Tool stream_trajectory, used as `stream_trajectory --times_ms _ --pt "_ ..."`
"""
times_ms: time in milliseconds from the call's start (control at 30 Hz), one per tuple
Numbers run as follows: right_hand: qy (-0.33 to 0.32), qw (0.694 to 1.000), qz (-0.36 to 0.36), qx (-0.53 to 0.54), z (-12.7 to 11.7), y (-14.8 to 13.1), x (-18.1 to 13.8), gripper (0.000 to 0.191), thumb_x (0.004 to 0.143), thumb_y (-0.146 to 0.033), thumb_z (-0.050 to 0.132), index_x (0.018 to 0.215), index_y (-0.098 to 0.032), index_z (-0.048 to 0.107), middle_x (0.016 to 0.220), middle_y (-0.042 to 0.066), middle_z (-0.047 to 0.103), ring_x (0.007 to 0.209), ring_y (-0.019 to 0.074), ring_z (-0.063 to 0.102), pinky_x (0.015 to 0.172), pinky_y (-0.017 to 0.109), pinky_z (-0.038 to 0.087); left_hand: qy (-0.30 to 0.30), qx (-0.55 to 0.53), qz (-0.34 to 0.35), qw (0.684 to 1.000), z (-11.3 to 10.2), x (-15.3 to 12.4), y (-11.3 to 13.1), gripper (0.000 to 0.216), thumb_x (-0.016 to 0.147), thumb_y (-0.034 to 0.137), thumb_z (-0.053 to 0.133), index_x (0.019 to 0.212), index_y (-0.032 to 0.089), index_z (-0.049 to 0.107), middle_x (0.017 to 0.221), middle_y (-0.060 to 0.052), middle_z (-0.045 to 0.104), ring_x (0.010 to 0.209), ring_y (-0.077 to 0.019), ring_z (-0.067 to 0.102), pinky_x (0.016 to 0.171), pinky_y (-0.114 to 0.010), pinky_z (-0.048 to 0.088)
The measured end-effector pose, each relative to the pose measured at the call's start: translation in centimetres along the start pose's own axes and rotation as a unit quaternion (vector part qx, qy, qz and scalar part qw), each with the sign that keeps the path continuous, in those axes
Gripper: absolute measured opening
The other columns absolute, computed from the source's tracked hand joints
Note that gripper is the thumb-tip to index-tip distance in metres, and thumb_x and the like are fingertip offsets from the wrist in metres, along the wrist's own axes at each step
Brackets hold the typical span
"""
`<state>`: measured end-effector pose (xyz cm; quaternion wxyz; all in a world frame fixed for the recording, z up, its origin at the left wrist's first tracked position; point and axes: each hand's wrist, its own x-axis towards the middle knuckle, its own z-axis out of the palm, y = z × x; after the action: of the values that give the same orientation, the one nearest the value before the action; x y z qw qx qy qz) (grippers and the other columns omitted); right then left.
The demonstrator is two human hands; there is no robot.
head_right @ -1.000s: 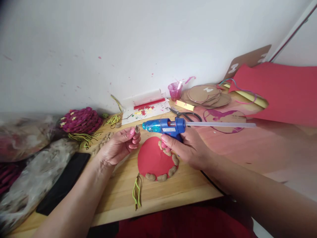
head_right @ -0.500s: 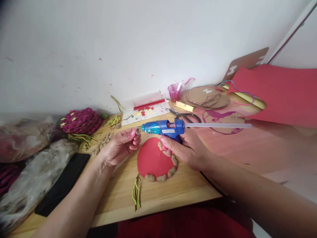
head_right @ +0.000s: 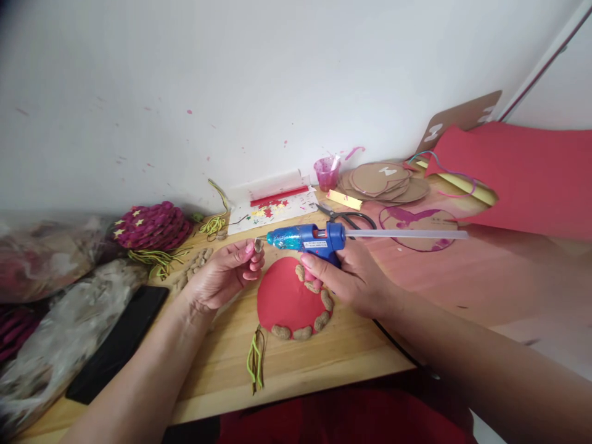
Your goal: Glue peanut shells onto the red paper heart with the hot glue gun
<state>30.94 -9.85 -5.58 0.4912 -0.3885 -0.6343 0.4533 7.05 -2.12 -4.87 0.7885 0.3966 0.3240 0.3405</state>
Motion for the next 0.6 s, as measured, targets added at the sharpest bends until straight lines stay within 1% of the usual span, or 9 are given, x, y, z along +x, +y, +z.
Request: stream_trajectory --times_ms 133,600 --pt "-0.001 1.0 0.012 0.011 0.07 -0.13 -0.05 0.027 0.103 -0.04 0.057 0.087 -0.019 0.063 0.074 0.001 0.066 0.063 0.0111 0.063 0.055 0.022 0.051 0.003 0.002 -0.001 1.0 0.05 -0.07 0.02 0.029 0.072 0.027 0.089 0.073 0.01 0.066 0.067 -0.001 0.057 0.057 -0.0058 0.047 0.048 -0.015 0.035" --pt "0.012 1.0 0.002 0.007 0.07 0.07 0.04 0.03 0.102 -0.041 0.058 0.082 -0.019 0.062 0.07 0.001 0.065 0.06 0.0119 0.063 0.054 0.024 0.051 0.005 0.001 0.005 1.0 -0.11 -0.12 0.03 0.029 0.073 0.028 0.089 0.074 0.01 0.066 0.068 -0.001 0.056 0.058 -0.0058 0.047 0.048 -0.015 0.035"
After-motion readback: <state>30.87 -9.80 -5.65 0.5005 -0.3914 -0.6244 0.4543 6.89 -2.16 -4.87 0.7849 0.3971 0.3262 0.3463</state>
